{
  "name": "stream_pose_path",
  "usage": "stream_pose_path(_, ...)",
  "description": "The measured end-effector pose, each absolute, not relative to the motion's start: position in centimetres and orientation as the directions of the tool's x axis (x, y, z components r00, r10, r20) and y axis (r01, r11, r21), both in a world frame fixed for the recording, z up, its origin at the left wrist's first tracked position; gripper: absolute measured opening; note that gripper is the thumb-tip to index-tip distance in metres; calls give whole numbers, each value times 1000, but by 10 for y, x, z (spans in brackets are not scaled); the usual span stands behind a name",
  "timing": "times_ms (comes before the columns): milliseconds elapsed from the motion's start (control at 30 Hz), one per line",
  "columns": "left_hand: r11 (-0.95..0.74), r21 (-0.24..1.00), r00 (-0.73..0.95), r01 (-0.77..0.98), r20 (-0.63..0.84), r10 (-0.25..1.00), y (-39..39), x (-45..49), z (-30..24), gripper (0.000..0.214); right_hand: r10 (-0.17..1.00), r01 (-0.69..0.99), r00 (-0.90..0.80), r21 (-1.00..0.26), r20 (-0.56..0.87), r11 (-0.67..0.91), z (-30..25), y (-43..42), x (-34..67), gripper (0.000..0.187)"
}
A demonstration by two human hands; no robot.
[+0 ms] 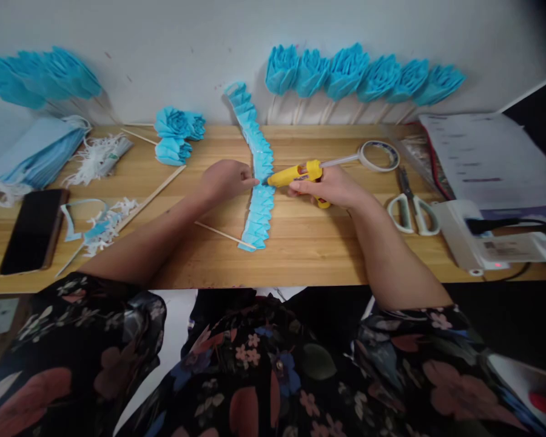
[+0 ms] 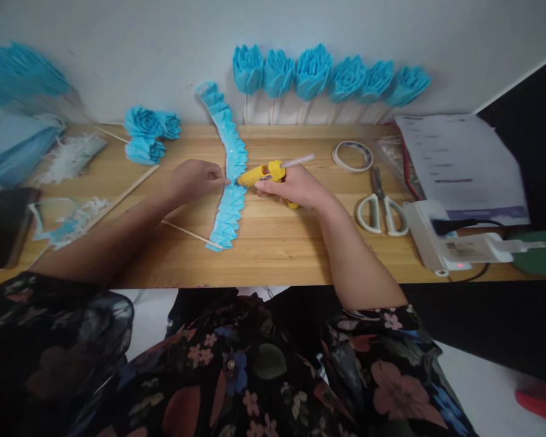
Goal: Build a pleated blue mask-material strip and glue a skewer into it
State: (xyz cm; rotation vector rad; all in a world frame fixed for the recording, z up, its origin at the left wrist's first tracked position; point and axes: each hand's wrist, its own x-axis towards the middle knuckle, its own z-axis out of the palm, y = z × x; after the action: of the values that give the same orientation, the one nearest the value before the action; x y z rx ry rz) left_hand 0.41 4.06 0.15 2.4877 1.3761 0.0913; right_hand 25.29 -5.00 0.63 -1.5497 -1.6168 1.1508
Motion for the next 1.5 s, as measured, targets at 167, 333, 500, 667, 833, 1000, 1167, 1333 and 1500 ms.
stream_pose_path(167,-476,216,500,853,-74,863,44,7,-2,28,980,433,-140,-899,-139,-66,3,-49,256,38)
stream_pose_path(333,-495,226,517,839,-48,855,42,4,-4,28,981,435,-123,-897,-148,-81,5,-50,255,32)
stream_pose_path(500,-484,248,510,839,-49,859,40,3,-5,27,982,479,-91,-872,-166,-103,10,-51,252,25)
stream_pose_path(667,-486,270,514,831,-44,856,38,3,-4,27,986,514,-90,-854,-143,-77,10,-52,255,28)
stream_pose_path(833,-470,280,506,837,-66,860,36,4,-1,25,986,556,-88,-829,-141,-68,13,-53,260,34)
stream_pose_path(1000,-466,279,501,839,-66,863,34,4,0,27,983,540,-109,-839,-147,-65,18,-54,263,36)
stream_pose_path(1167,-464,279,500,841,-71,863,32,3,2,26,980,529,-121,-846,-158,-71,16,-54,271,38)
stream_pose_path(1333,-461,283,500,841,-83,862,29,4,6,27,993,367,3,-924,-118,-111,15,-54,276,42)
stream_pose_path(1500,-486,323,545,812,-119,830,30,0,13,36,992,260,58,-958,-110,-121,11,-53,266,48)
